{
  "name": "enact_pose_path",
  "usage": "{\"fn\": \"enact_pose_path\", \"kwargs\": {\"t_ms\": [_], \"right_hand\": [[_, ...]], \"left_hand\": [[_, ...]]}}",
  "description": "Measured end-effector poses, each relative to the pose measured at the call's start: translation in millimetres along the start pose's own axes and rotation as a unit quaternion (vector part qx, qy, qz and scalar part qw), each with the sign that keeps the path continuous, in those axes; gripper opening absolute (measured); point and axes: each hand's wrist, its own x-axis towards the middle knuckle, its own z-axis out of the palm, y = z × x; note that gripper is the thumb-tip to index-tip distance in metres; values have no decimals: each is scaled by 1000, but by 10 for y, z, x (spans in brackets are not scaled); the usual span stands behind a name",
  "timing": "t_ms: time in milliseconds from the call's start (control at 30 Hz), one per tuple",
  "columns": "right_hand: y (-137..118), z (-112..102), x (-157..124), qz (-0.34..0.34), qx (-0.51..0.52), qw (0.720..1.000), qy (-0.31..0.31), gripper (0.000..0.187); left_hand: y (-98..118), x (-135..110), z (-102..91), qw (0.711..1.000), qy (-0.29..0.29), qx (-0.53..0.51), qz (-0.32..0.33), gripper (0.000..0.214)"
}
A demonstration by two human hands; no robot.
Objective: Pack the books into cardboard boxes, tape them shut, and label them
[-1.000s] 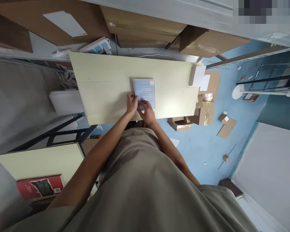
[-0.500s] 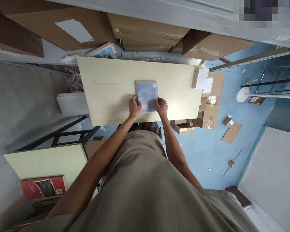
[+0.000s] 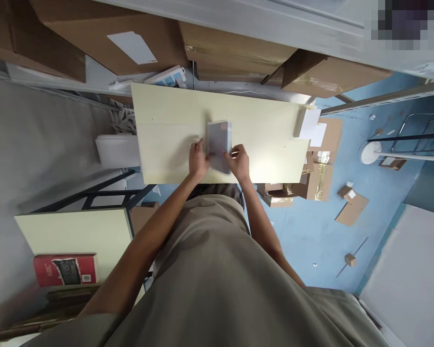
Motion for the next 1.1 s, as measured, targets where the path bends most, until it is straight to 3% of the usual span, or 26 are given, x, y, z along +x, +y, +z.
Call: {"fn": "enact_pose_path", "kwargs": {"t_ms": [133, 233, 333, 500, 667, 800, 900, 1000, 1100], "right_hand": [[-156, 203, -81, -43, 28, 997, -58, 46], [-43, 404, 78, -7, 9, 999, -47, 41], [59, 651, 289, 50, -22, 996, -75, 26], [-29, 941, 469, 97, -52, 986, -129, 21], [-195, 982, 412, 100, 47, 987, -120, 32], [-360, 798, 309, 34, 147, 982, -117, 40], [-379, 438, 258, 0, 224, 970, -96, 48], [-197, -30, 213, 16, 310, 947, -88, 55], [154, -452, 193, 56, 344, 935, -64, 58]], "left_hand": [[14, -105, -369, 996, 11, -89, 4, 43], [-55, -129, -633, 996, 39, -78, -10, 42], [-280, -40, -790, 996, 69, -44, -29, 35], [-696, 227, -820, 993, 71, 25, -92, 25], [-726, 307, -759, 990, 67, 19, -121, 24], [-513, 260, -695, 994, 81, -21, -73, 30], [-251, 215, -622, 996, 81, -28, -15, 33], [20, 149, -445, 998, 49, -18, 25, 30], [220, 79, -96, 998, -3, 2, 62, 25]]}}
